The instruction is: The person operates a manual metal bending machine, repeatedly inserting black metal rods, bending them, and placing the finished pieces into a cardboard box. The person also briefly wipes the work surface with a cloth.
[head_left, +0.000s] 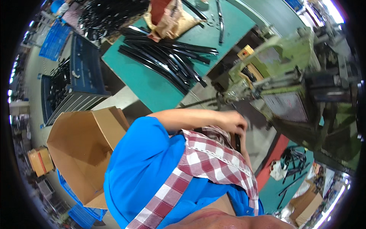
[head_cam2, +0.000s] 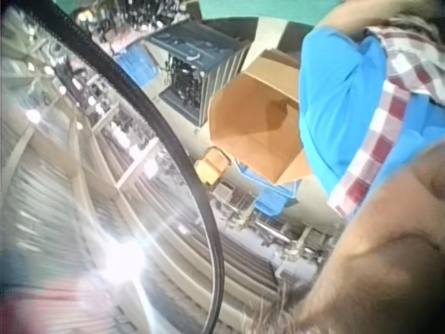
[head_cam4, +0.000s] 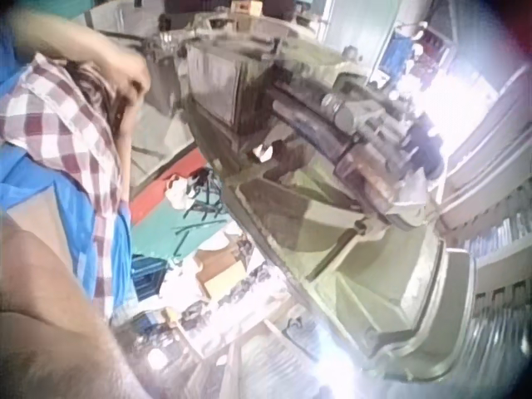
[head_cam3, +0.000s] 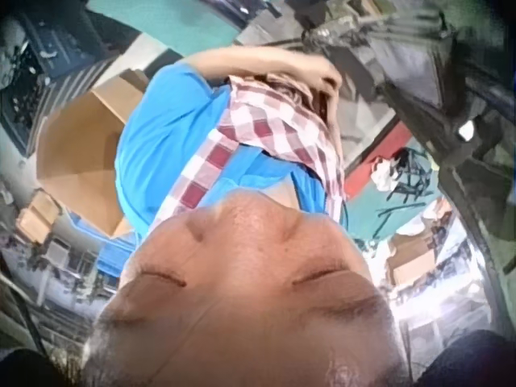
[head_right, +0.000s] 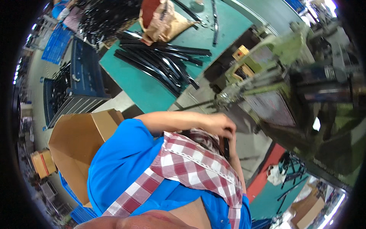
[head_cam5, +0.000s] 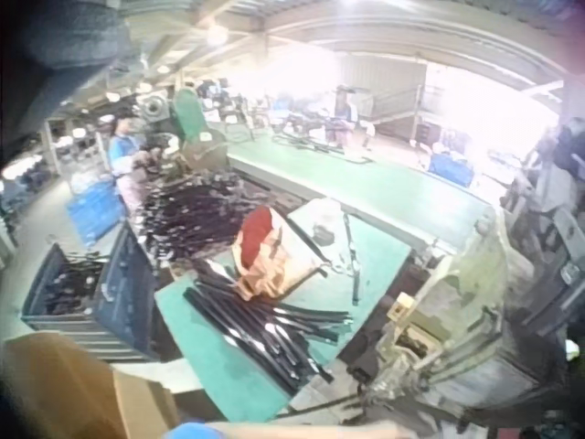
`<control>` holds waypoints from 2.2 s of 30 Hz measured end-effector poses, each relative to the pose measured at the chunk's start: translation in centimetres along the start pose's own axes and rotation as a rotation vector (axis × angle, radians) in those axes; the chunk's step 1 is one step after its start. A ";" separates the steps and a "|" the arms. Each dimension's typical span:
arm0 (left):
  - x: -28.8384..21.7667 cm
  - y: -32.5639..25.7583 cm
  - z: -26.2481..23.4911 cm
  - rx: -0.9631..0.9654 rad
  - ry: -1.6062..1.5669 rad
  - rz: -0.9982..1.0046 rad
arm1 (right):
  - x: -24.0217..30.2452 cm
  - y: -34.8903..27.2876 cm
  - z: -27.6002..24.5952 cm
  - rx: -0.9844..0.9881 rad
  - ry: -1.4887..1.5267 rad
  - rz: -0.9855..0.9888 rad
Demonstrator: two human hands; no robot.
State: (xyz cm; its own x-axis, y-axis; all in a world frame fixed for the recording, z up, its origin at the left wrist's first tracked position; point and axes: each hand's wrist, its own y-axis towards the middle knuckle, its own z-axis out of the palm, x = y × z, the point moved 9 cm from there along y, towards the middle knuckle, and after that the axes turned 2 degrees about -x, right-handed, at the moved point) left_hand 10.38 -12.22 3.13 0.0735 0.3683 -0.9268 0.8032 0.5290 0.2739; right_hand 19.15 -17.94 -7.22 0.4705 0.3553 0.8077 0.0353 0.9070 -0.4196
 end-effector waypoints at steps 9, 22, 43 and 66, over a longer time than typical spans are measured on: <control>10.2 1.3 -11.7 -0.622 0.403 -0.378 | 4.2 2.2 -2.5 0.089 -0.172 0.004; 28.7 19.0 -16.8 -0.119 0.839 -0.577 | 8.0 0.0 -7.1 -0.408 -0.495 -0.106; 28.5 19.9 -17.3 0.057 1.076 -0.331 | 7.9 3.0 -2.4 -0.363 -0.582 -0.064; 12.7 5.3 -13.3 -0.216 -0.004 -0.333 | 7.9 7.5 0.7 0.080 -0.789 -0.083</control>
State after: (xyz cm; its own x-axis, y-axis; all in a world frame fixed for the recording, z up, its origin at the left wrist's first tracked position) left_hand 7.67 5.40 -3.80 -0.1671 0.1470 -0.9749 0.6407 0.7677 0.0059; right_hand 22.52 -8.18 -3.72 -0.2955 0.3136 0.9024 -0.0347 0.9405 -0.3382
